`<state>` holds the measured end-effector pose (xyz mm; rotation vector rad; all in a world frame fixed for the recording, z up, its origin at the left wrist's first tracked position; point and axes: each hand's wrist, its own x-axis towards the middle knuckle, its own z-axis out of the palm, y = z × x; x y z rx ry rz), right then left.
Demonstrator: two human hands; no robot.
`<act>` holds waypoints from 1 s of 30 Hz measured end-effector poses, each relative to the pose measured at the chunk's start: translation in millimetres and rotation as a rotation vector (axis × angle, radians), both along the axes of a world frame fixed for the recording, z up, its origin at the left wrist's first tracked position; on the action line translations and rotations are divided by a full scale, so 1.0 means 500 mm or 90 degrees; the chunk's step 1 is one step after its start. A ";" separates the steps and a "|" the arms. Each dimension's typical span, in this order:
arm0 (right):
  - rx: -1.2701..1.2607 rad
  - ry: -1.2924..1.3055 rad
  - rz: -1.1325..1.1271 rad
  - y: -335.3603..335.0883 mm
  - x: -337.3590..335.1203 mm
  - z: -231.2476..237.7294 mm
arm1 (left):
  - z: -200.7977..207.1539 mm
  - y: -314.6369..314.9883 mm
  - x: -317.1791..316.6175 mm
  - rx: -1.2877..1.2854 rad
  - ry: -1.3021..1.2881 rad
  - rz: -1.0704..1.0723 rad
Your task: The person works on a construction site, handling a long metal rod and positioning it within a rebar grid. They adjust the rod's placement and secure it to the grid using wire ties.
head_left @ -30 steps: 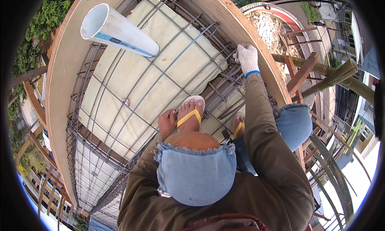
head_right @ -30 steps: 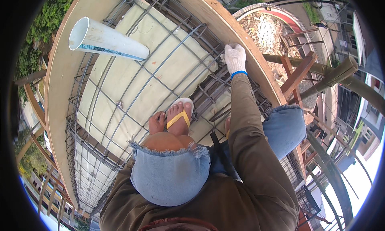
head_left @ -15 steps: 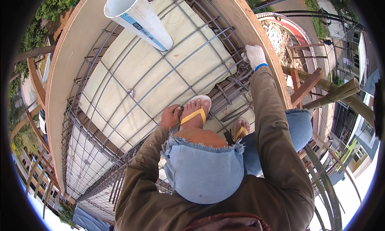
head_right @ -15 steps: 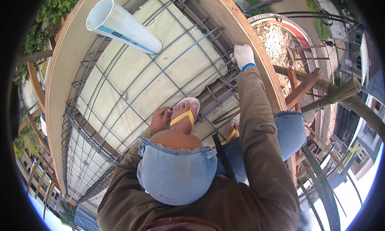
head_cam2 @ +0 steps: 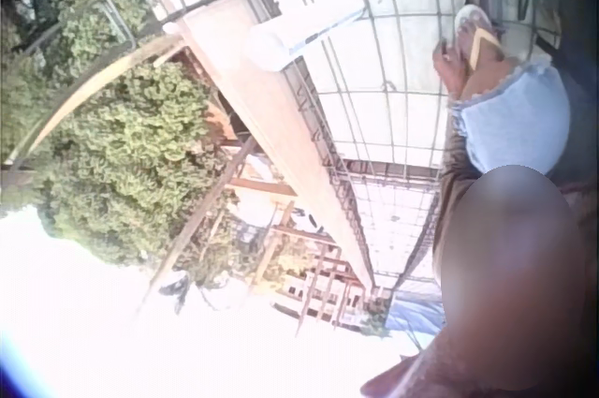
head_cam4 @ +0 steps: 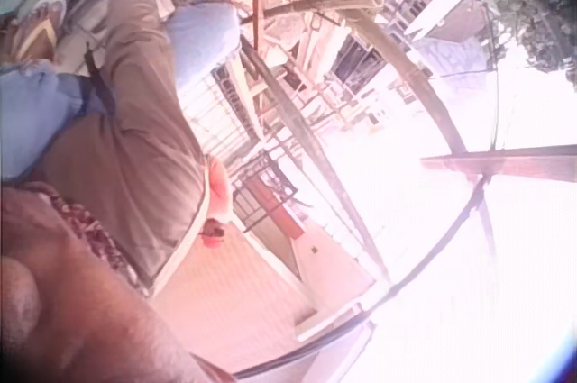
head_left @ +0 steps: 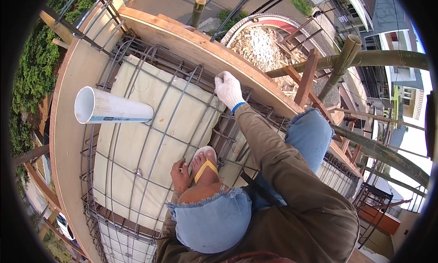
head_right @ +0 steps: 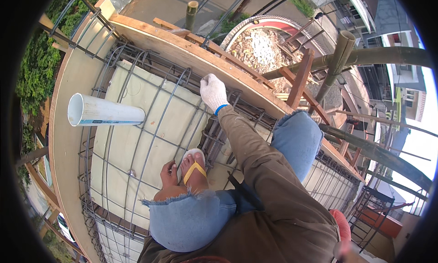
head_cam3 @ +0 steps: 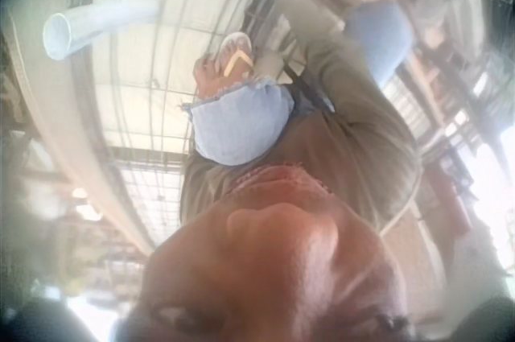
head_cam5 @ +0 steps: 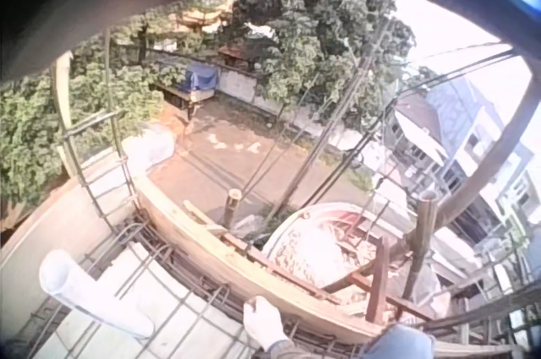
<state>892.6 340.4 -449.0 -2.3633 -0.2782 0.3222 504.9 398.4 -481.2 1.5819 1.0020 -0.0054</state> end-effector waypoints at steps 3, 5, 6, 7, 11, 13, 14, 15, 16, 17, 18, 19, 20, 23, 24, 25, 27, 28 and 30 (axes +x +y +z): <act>0.204 0.194 0.002 0.058 -0.032 0.060 | 0.046 0.032 0.094 0.022 -0.115 -0.001; 0.255 0.151 0.048 0.093 -0.054 0.114 | 0.079 0.038 0.172 -0.026 -0.193 0.019; 0.350 0.229 0.101 0.095 -0.064 0.146 | 0.096 0.034 0.211 -0.036 -0.231 0.041; 0.366 0.252 0.103 0.109 -0.071 0.173 | 0.113 0.031 0.247 -0.047 -0.267 0.062; 0.465 0.321 0.076 0.124 -0.077 0.245 | 0.167 0.048 0.321 -0.128 -0.308 0.005; 0.462 0.309 0.071 0.117 -0.060 0.239 | 0.176 0.065 0.332 -0.158 -0.226 -0.014; 0.444 0.294 0.071 0.110 -0.044 0.224 | 0.177 0.071 0.331 -0.117 -0.183 -0.002; 0.428 0.277 0.075 0.101 -0.028 0.202 | 0.177 0.078 0.328 -0.076 -0.139 0.008; 0.274 0.161 0.091 0.082 -0.009 0.176 | 0.170 0.086 0.332 -0.011 -0.221 0.032; 0.062 0.024 0.146 0.063 0.011 0.146 | 0.167 0.103 0.325 0.030 -0.202 0.030; -0.096 0.025 0.176 0.038 0.025 0.113 | 0.163 0.120 0.316 0.053 -0.182 0.023; -0.255 0.031 0.194 0.017 0.036 0.080 | 0.158 0.137 0.303 0.019 -0.147 0.023; -0.297 0.015 0.193 -0.004 0.039 0.049 | 0.151 0.149 0.288 -0.035 -0.083 0.037; -0.453 -0.007 0.284 -0.028 0.044 -0.024 | 0.119 0.165 0.209 -0.197 0.019 0.024; -0.426 -0.030 0.246 -0.029 0.042 -0.037 | 0.098 0.160 0.179 -0.211 0.035 0.031; -0.441 -0.018 0.232 -0.024 0.040 -0.046 | 0.073 0.154 0.149 -0.131 0.062 -0.019; -0.506 -0.044 0.334 -0.006 0.050 -0.051 | 0.012 0.133 0.090 -0.013 0.069 -0.082; -0.508 -0.019 0.302 0.002 0.053 -0.050 | -0.018 0.121 0.057 0.025 0.094 -0.092; -0.515 0.035 0.279 0.015 0.056 -0.045 | -0.068 0.107 -0.005 0.041 0.185 -0.141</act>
